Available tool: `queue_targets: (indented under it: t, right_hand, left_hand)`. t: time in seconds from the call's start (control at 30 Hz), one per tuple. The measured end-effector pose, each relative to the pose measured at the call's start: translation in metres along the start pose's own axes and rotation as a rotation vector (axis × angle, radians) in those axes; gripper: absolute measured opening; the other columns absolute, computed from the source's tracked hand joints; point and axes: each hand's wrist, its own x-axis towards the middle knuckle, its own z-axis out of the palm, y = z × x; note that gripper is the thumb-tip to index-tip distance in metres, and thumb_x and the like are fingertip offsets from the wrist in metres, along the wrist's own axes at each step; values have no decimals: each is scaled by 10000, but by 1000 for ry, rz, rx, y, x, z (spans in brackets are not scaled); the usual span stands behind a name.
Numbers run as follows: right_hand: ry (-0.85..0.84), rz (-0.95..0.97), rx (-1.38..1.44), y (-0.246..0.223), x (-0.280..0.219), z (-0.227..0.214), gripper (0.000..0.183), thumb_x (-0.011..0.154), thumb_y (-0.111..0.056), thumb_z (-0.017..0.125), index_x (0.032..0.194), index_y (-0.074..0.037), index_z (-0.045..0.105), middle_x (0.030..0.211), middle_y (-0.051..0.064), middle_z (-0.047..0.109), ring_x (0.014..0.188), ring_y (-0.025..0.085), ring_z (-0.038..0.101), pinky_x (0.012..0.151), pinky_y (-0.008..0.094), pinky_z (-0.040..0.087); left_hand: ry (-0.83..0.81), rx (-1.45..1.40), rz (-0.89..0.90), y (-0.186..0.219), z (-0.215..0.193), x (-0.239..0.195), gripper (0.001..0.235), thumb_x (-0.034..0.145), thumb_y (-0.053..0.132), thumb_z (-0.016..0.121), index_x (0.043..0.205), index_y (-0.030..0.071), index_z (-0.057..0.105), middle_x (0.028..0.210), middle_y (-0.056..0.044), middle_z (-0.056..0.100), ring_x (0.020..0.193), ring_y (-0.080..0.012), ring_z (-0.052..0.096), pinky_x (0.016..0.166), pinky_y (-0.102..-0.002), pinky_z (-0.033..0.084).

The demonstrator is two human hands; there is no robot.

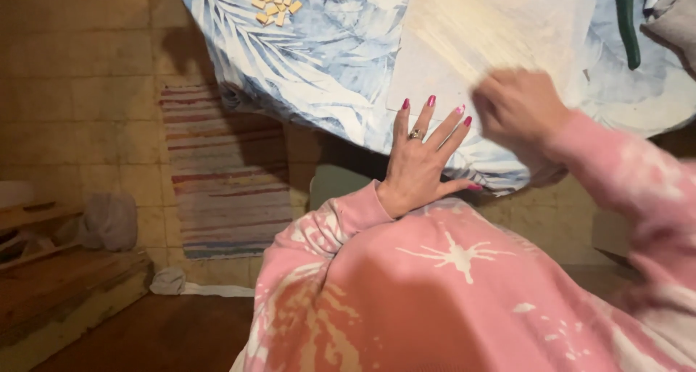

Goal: Gluing small wooden square tiles onto a sheet of paper to create a mosaic pattern.

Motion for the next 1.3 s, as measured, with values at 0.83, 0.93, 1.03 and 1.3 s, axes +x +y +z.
queue_targets:
  t: [0.83, 0.93, 1.03, 1.3]
  right_hand:
    - [314, 294, 795, -53, -42, 3, 286, 1155, -186, 550, 950, 6, 602, 790, 54, 589, 734, 129, 515, 676, 291, 440]
    - [364, 322, 898, -58, -37, 7, 307, 1159, -239, 521, 1008, 16, 602, 807, 27, 565, 753, 76, 490, 673, 262, 427]
    - [369, 340, 887, -59, -40, 13, 321, 1161, -257, 509, 1009, 12, 600, 779, 21, 566, 725, 79, 489, 659, 255, 420]
    - [312, 346, 946, -50, -46, 18, 309, 1096, -252, 482, 1082, 29, 610, 764, 11, 560, 695, 74, 498, 638, 242, 419]
  left_hand:
    - [256, -564, -104, 19, -26, 23, 614, 962, 163, 718, 1524, 74, 487, 1479, -131, 608, 1336, -276, 642, 1286, -548, 385]
    - [217, -936, -232, 23, -29, 28, 510, 977, 35, 644, 1476, 52, 540, 1346, -168, 680, 1200, -246, 738, 1015, -352, 619]
    - [276, -885, -196, 23, -25, 26, 483, 985, -20, 616, 1462, 45, 573, 1315, -178, 716, 1180, -225, 754, 1005, -316, 613]
    - [247, -880, -229, 20, -25, 27, 489, 963, -13, 589, 1446, 68, 594, 1260, -163, 739, 1150, -216, 765, 1001, -317, 604]
